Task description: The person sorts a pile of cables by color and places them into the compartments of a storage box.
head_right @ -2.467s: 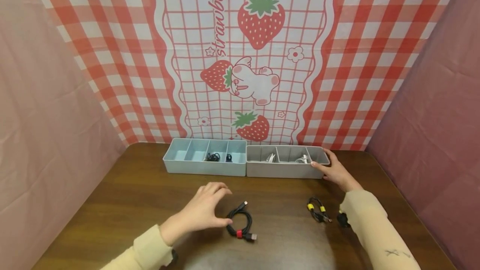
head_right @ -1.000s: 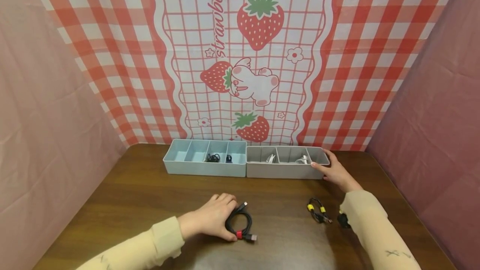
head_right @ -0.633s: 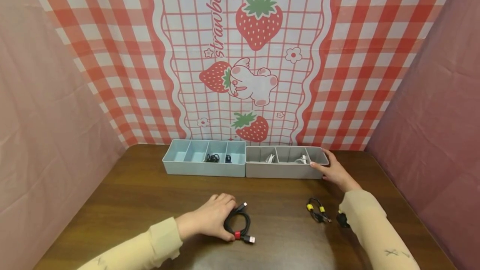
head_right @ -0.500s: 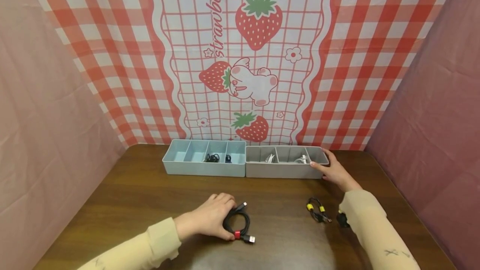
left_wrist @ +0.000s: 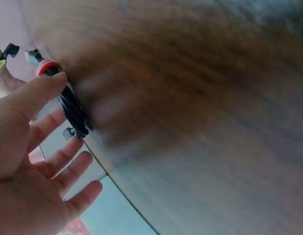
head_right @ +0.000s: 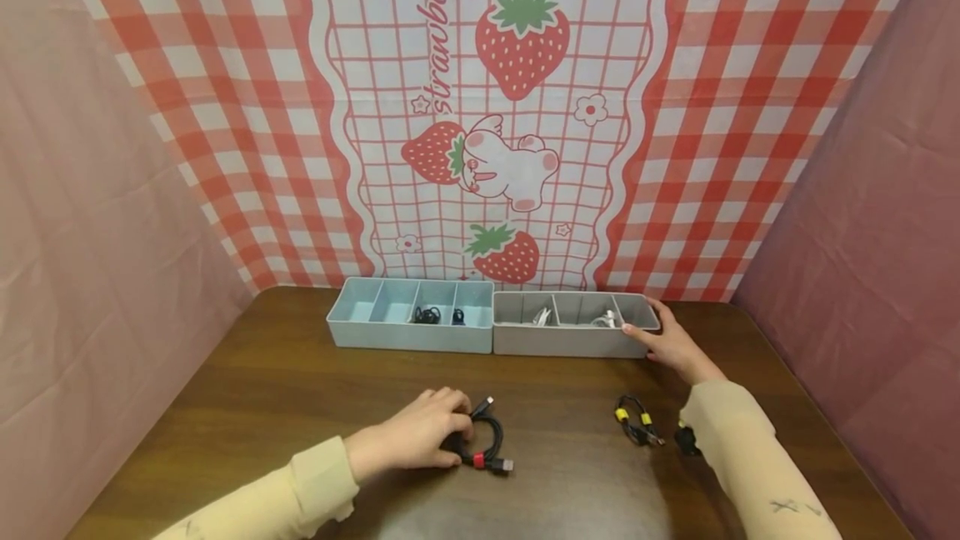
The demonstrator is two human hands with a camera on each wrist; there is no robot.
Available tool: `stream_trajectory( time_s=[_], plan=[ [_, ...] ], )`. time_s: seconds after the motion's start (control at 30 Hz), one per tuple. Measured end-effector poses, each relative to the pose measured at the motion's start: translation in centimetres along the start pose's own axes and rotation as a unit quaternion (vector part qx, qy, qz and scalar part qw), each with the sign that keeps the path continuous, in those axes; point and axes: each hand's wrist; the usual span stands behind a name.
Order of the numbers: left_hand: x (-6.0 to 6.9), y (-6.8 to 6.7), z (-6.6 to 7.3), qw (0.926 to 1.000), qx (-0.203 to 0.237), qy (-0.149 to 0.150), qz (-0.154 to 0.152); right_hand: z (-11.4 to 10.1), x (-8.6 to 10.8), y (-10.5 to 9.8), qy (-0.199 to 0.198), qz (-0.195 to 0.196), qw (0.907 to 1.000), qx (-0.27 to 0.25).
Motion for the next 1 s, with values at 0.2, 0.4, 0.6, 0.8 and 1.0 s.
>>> stream_trajectory(
  time_s=[0.2,0.4,0.6,0.8,1.0],
  plan=[
    [0.1,0.3,-0.2,0.9995,-0.015,0.026,0.014,0.0,0.1,0.0,0.002,0.000,1.0000,0.000],
    [0.2,0.2,-0.2,0.9979,-0.005,0.051,0.040,-0.1,0.1,0.0,0.000,-0.004,1.0000,-0.004],
    [0.2,-0.3,-0.2,0.9937,-0.016,0.066,0.089,-0.1,0.2,0.0,0.002,-0.001,1.0000,0.002],
    [0.2,-1.0,-0.2,0.9852,-0.051,0.079,0.143,-0.3,0.3,-0.1,0.006,-0.001,1.0000,0.003],
    [0.1,-1.4,-0.3,0.9801,-0.079,0.085,0.162,-0.3,0.2,0.0,0.006,-0.001,1.0000,0.003]
  ],
)
Point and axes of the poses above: each hand's wrist, its own x-axis away from the middle knuckle, its own y-axis out of the palm, z = x × y, and after that the axes turned 3 degrees about -z, right-handed
